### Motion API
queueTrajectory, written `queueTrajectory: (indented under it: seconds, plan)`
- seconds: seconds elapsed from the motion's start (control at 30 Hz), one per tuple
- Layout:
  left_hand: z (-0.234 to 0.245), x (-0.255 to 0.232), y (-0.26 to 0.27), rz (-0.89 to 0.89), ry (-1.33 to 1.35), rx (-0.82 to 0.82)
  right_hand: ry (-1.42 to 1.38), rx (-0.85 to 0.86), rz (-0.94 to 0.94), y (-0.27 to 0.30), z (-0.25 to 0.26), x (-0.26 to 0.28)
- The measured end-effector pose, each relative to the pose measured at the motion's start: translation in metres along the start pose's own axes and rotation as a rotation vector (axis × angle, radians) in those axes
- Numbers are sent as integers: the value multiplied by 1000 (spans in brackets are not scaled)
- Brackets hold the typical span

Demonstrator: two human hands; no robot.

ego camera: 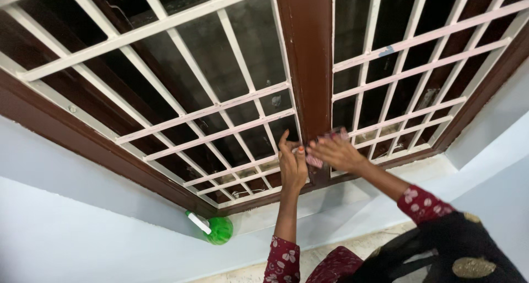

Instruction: The person wipes the white painted metal grille of a window using a patterned cloth. They systematically clean the vertical and horizontal bars, moving from the top to the bottom of the frame.

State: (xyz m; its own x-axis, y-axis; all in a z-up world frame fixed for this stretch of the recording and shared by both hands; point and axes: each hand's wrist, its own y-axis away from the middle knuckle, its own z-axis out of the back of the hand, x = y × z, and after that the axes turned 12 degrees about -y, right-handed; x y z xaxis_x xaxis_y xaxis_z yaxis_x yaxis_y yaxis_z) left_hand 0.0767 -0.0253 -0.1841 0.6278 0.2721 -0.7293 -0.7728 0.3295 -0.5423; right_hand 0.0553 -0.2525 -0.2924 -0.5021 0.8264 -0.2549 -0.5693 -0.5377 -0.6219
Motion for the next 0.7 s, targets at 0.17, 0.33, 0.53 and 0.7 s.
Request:
queueTrajectory:
  seconds: [0.17,0.33,0.53,0.7]
  plan:
    - [2,-3,0,-6,-48,-5,119,-161,36,-84,86,-26]
    - [7,-8,-2,44,4,49,122,-221,-3,-137,155,-44]
    - [8,-7,0,67,-40,78,-22,-422,-126,-116,200,-86]
    - [-1,2,1,51,-110,60,219,-629,-261,-53,247,-136]
